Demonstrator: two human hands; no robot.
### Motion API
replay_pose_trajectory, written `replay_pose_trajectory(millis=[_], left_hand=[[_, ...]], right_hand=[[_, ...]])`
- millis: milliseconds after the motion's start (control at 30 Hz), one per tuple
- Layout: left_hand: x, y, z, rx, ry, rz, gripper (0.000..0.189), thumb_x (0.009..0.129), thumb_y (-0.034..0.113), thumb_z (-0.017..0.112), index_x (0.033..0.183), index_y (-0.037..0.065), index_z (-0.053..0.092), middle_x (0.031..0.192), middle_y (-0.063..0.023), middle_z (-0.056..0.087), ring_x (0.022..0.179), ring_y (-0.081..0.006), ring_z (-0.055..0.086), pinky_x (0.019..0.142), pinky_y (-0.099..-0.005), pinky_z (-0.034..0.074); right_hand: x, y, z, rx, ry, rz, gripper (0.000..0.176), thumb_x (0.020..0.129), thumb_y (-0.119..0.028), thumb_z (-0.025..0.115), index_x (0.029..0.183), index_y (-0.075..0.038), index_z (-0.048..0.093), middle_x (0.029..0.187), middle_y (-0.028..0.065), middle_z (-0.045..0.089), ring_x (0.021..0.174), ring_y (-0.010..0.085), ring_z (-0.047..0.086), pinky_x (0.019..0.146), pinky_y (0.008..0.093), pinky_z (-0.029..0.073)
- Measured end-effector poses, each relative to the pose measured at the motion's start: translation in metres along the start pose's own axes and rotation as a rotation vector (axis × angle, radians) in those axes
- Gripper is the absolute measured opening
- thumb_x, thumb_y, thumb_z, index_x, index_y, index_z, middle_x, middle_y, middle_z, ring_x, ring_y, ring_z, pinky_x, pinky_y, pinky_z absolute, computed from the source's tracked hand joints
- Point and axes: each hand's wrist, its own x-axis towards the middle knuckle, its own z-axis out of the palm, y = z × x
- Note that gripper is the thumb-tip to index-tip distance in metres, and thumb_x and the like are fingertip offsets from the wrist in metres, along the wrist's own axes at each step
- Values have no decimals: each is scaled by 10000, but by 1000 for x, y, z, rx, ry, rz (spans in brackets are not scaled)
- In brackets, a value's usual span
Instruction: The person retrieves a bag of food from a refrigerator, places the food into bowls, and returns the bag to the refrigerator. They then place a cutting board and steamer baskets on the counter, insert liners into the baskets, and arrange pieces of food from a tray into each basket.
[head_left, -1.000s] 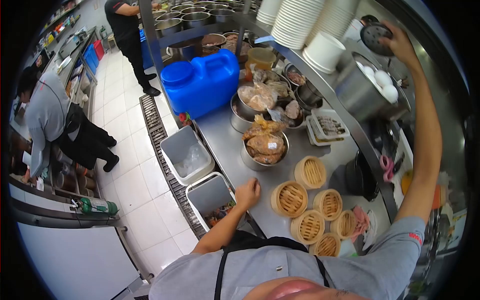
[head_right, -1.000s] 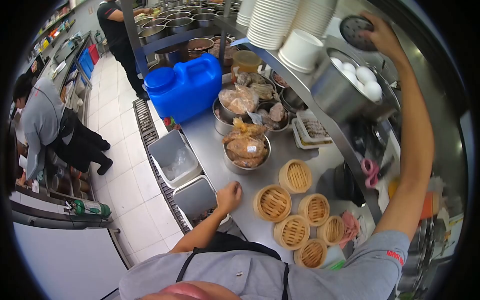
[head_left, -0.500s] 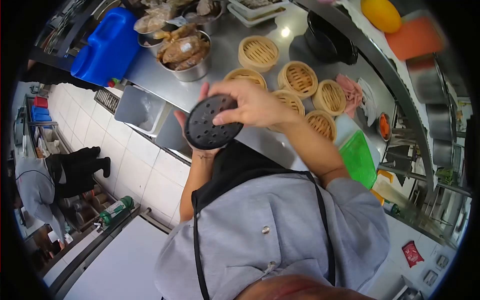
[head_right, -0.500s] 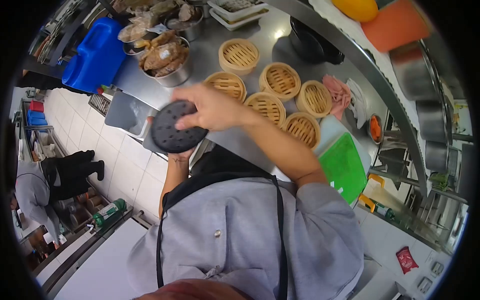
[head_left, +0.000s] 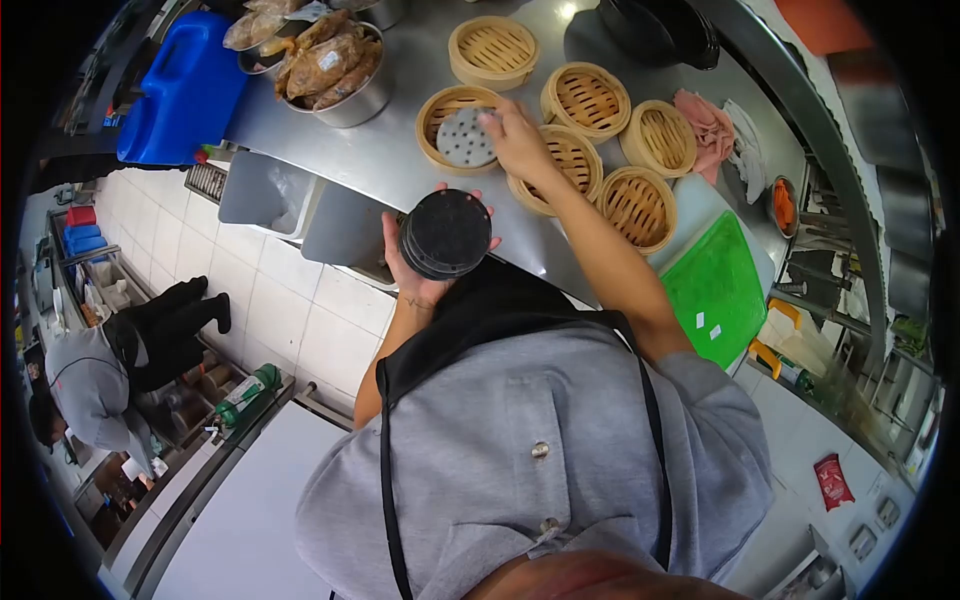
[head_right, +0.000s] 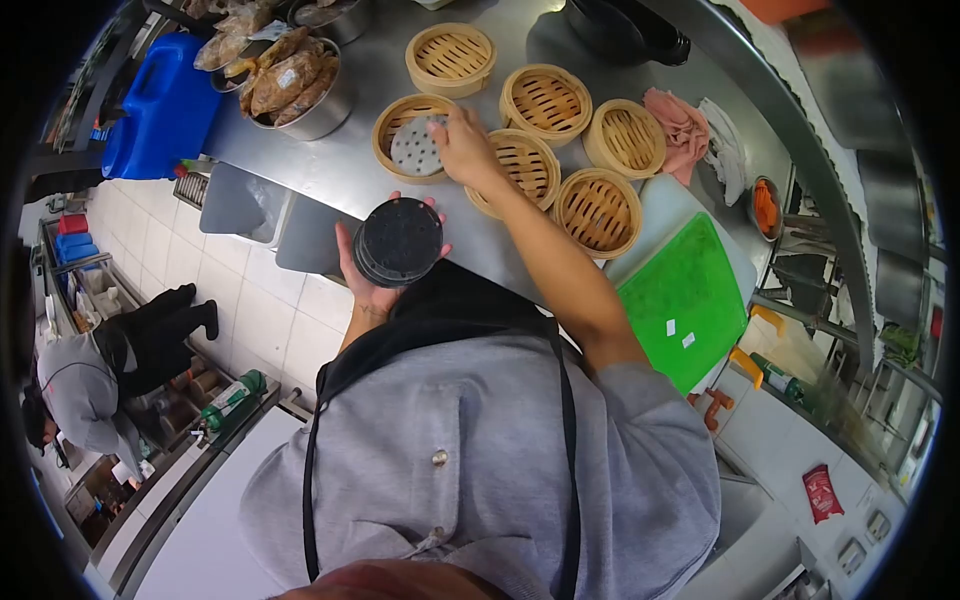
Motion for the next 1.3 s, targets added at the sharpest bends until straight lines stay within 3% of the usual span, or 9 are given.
replay_pose_trajectory(millis=[33,100,300,467,667,767,900,1000,1300], left_hand=[[-1,0,-1,-7,3,1,851,842,696,445,1482,159,283,1495,-264,254,1359,-482,269,1017,-712,276],[-4,0,-2,16,-41,28,809,847,660,454,1478,179,297,1478,-223,318,1354,-458,306,1032,-707,270],[1,8,1,-6,-32,53,847,827,607,501,1483,125,266,1480,-198,325,1342,-462,325,1025,-742,246],[3,8,-2,78,-77,-1,896,796,626,553,1496,156,248,1517,-222,245,1370,-494,243,1017,-761,213],[16,11,6,116,-156,5,865,823,648,511,1496,173,249,1523,-254,198,1370,-478,259,1041,-728,220],[16,11,12,71,-136,-7,885,824,691,485,1497,170,243,1520,-250,208,1366,-473,271,1037,-730,226],[20,8,13,86,-145,-52,899,825,722,455,1497,165,242,1518,-244,219,1363,-470,279,1038,-732,221],[24,3,16,57,-34,-119,889,832,707,463,1497,160,241,1513,-239,232,1357,-470,290,1036,-739,215],[39,-20,25,146,-193,-309,960,800,716,522,1517,177,179,1531,-269,144,1390,-498,178,1038,-740,187]], right_hand=[[-6,-4,-2,-456,258,-216,359,918,-192,585,1167,66,565,1037,170,604,968,288,590,881,398,455],[-18,-7,-15,-412,342,-293,363,907,-216,597,1153,50,576,1025,197,557,958,351,547,907,430,429],[-58,-39,-16,50,-435,-128,362,787,-227,751,1029,15,634,934,125,586,834,208,585,734,328,467],[-4,-17,-18,775,-233,282,92,899,-106,636,944,-36,598,828,44,635,733,131,601,681,255,488],[66,-3,-34,1038,115,435,168,950,-124,544,1052,9,548,808,80,632,674,177,632,576,307,528],[29,-11,-33,798,-42,543,175,955,-134,522,1073,-6,541,823,79,623,730,196,650,587,285,530],[-44,-17,-16,312,-478,70,306,833,-173,706,1094,-39,621,881,71,645,819,185,639,643,291,529],[-64,-59,-44,320,-509,243,345,787,-143,762,1075,-12,626,904,42,645,823,110,625,668,235,508],[-30,19,-93,1206,305,528,259,936,-166,575,1139,-5,559,969,96,668,780,184,663,722,336,562]])
